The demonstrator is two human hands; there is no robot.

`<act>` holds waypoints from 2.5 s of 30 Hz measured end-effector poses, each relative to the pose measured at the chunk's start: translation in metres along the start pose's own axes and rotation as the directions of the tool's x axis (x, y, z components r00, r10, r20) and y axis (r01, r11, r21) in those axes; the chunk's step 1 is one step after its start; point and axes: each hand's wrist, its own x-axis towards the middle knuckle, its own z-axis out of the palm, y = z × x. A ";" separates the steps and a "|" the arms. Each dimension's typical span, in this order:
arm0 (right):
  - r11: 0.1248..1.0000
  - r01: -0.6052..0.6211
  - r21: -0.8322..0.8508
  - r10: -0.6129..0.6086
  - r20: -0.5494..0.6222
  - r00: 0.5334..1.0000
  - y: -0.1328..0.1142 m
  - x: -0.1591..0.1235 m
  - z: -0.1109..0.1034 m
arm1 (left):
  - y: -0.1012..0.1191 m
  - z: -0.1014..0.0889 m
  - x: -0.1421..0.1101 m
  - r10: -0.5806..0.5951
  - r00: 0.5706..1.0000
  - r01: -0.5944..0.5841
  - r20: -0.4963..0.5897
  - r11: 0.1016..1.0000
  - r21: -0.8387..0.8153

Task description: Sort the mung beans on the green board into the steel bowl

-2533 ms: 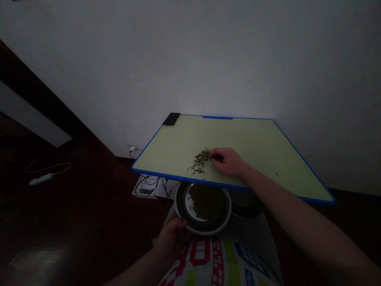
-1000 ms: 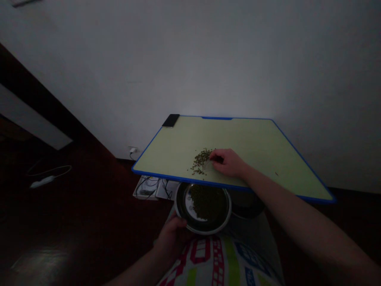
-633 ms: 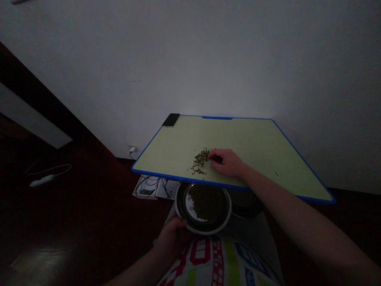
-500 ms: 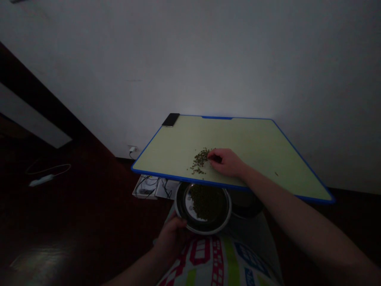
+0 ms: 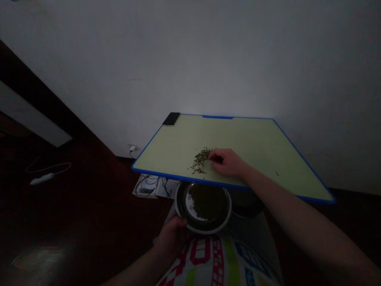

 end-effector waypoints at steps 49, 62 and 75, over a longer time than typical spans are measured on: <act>0.997 -0.031 0.076 0.027 0.054 0.998 0.002 -0.002 -0.005 | 0.002 0.002 -0.001 0.002 1.000 -0.002 -0.006 1.000 -0.008; 0.997 -0.073 0.027 0.071 0.061 0.996 0.001 -0.001 -0.008 | -0.002 -0.004 0.003 -0.015 1.000 0.016 0.010 1.000 -0.017; 0.996 -0.063 0.058 0.061 0.022 0.998 -0.001 -0.001 -0.009 | -0.002 -0.003 0.002 -0.011 1.000 0.011 -0.021 1.000 -0.018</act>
